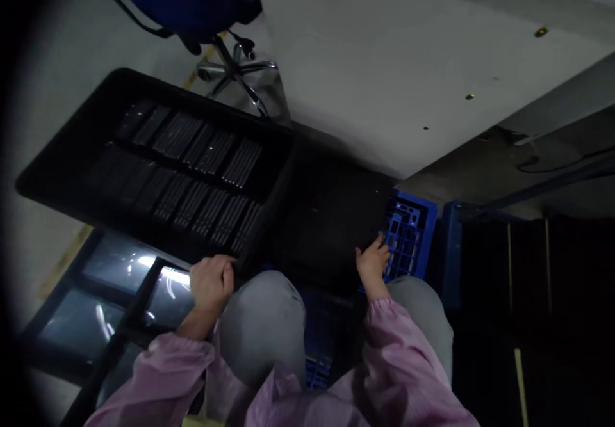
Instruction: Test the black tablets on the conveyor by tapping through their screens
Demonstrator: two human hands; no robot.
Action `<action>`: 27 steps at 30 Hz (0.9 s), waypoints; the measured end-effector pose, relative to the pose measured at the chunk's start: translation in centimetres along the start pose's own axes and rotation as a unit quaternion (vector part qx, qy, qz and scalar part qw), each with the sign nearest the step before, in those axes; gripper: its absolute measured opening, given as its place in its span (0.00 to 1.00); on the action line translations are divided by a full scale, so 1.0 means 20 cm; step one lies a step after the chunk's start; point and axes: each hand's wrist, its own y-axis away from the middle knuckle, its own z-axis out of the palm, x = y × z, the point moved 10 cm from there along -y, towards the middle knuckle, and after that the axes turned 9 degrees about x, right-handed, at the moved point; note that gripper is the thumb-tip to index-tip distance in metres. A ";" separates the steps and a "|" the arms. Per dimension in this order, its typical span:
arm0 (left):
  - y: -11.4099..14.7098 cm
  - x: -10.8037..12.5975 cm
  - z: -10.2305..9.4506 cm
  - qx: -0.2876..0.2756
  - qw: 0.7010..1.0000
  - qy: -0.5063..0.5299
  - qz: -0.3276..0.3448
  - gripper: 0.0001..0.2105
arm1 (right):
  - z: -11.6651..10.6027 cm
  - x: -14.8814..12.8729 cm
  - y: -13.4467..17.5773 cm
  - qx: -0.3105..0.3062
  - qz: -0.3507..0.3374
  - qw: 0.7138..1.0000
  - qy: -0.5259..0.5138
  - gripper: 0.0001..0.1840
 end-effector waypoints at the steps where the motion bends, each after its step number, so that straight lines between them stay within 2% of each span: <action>1: 0.02 0.02 0.01 0.025 0.999 -0.011 0.038 0.13 | 0.03 -0.12 0.00 -0.001 -0.043 0.999 0.000 0.30; 3: 0.05 0.05 0.03 0.067 0.995 -0.016 0.074 0.13 | 0.14 -0.42 0.02 -0.022 -0.137 0.990 -0.009 0.25; 5: 0.07 0.05 0.03 0.083 0.994 -0.011 0.073 0.14 | 0.34 -0.78 0.07 -0.068 -0.254 0.965 -0.017 0.17; 7: 0.07 0.06 0.02 0.096 0.993 -0.011 0.073 0.13 | 0.62 -1.18 0.24 -0.151 -0.467 0.871 0.028 0.16; 8: 0.07 0.06 0.02 0.100 0.992 -0.011 0.073 0.13 | 0.79 -1.31 0.31 -0.193 -0.541 0.815 0.082 0.17; 9: 0.06 0.07 0.02 0.103 0.992 -0.011 0.073 0.13 | 0.95 -1.40 0.36 -0.232 -0.593 0.757 0.145 0.18; 11: 0.06 0.07 0.02 0.107 0.991 -0.015 0.074 0.12 | 1.19 -1.53 0.36 -0.261 -0.620 0.717 0.184 0.17; 14: 0.07 0.07 0.05 0.109 0.991 -0.026 0.072 0.12 | 1.41 -1.61 0.31 -0.282 -0.632 0.688 0.221 0.15; 17: 0.08 0.06 0.08 0.103 0.992 -0.031 0.065 0.12 | 1.52 -1.60 0.27 -0.294 -0.647 0.663 0.236 0.16; 23: 0.09 0.05 0.11 0.093 0.994 -0.014 0.053 0.11 | 1.55 -1.54 0.18 -0.305 -0.655 0.644 0.252 0.19; 27: 0.07 0.05 0.12 0.086 0.995 0.004 0.046 0.10 | 1.53 -1.58 0.17 -0.326 -0.661 0.633 0.237 0.16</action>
